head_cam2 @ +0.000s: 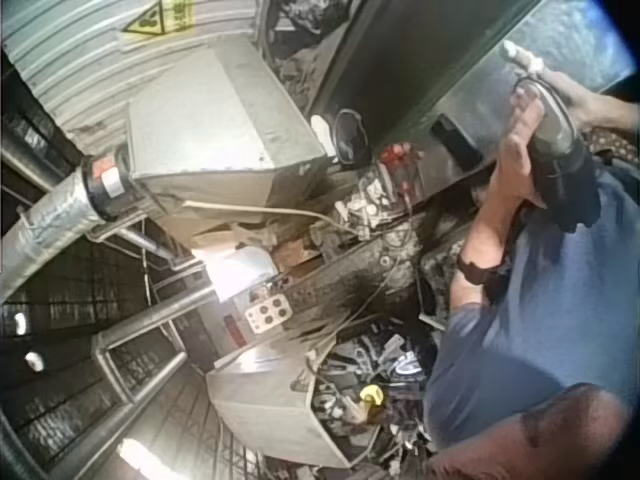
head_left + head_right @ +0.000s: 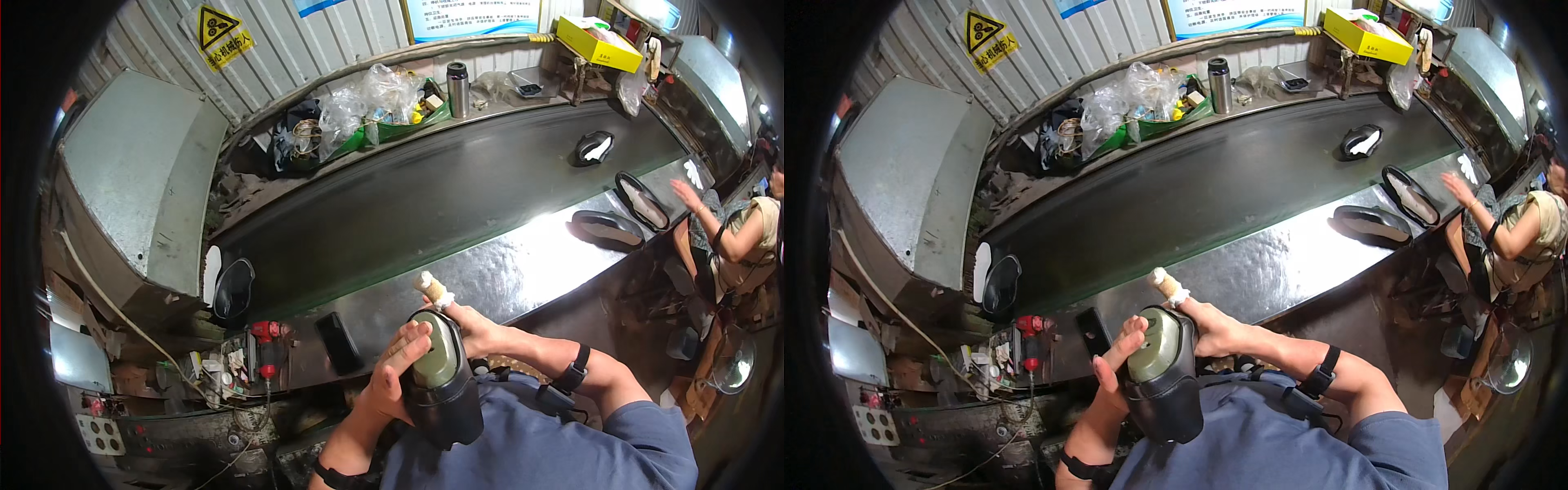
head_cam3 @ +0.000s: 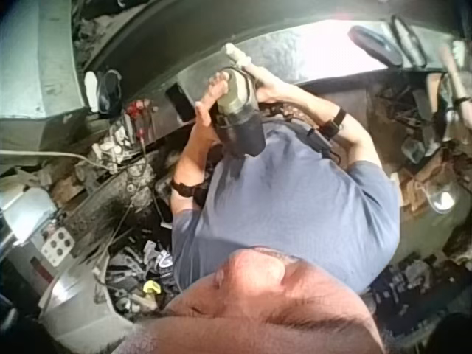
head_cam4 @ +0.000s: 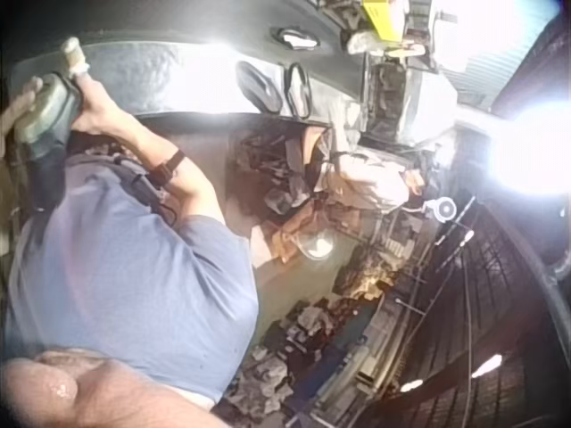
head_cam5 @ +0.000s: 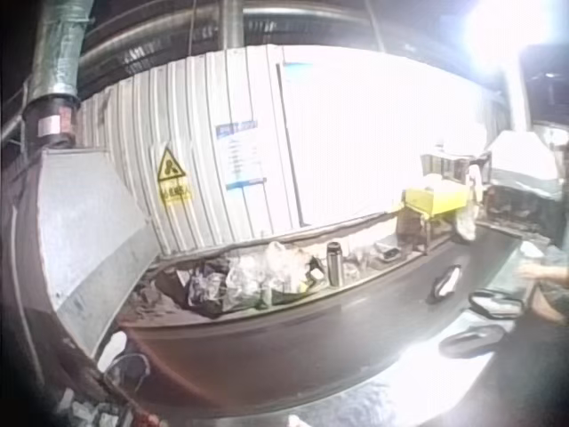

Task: Operator uses a machine to press and shape shoe soles and uppers on a conveyor line.

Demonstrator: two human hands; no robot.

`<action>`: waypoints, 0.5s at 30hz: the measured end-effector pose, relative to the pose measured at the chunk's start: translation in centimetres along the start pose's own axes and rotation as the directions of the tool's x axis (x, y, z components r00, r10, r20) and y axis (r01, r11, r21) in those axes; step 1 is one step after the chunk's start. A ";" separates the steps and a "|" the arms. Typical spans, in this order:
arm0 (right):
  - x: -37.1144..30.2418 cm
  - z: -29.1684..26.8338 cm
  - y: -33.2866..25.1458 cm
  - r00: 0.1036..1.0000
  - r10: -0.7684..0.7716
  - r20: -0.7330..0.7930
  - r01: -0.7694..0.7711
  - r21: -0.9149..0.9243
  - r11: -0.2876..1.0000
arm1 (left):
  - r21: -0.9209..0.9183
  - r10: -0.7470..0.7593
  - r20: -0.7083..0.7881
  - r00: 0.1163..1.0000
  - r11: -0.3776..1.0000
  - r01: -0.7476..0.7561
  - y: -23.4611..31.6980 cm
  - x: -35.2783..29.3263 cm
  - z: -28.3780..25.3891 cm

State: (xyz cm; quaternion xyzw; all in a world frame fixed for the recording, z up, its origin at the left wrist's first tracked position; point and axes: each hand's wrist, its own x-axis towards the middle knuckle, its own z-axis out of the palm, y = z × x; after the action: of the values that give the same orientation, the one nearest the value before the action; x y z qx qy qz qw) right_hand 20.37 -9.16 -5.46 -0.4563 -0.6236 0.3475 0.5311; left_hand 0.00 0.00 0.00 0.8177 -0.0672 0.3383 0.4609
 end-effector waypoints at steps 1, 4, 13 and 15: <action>-0.1 -0.1 0.0 1.000 0.016 -0.007 -0.015 0.042 0.999 | 0.028 0.019 0.014 1.000 0.999 -0.019 0.3 0.5 0.1; -0.4 -0.2 -0.6 0.992 0.111 0.060 -0.117 0.111 0.987 | 0.079 -0.034 0.025 0.999 0.996 0.032 0.2 0.4 -0.6; -2.2 0.1 -5.0 0.863 0.430 0.265 -0.501 0.335 0.798 | -0.657 -0.665 -0.334 0.668 0.673 0.341 1.3 5.2 -0.6; -0.9 -0.2 -4.7 0.925 0.365 0.106 -0.379 0.350 0.857 | -0.626 -0.692 -0.271 0.669 0.654 0.424 0.4 4.4 0.3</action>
State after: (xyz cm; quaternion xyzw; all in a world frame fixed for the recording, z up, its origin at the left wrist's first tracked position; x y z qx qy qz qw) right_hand 19.61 -11.58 -1.41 -0.4553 -0.4579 0.5611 0.5178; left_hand 3.35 0.41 2.85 0.5281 0.2285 0.3367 0.7453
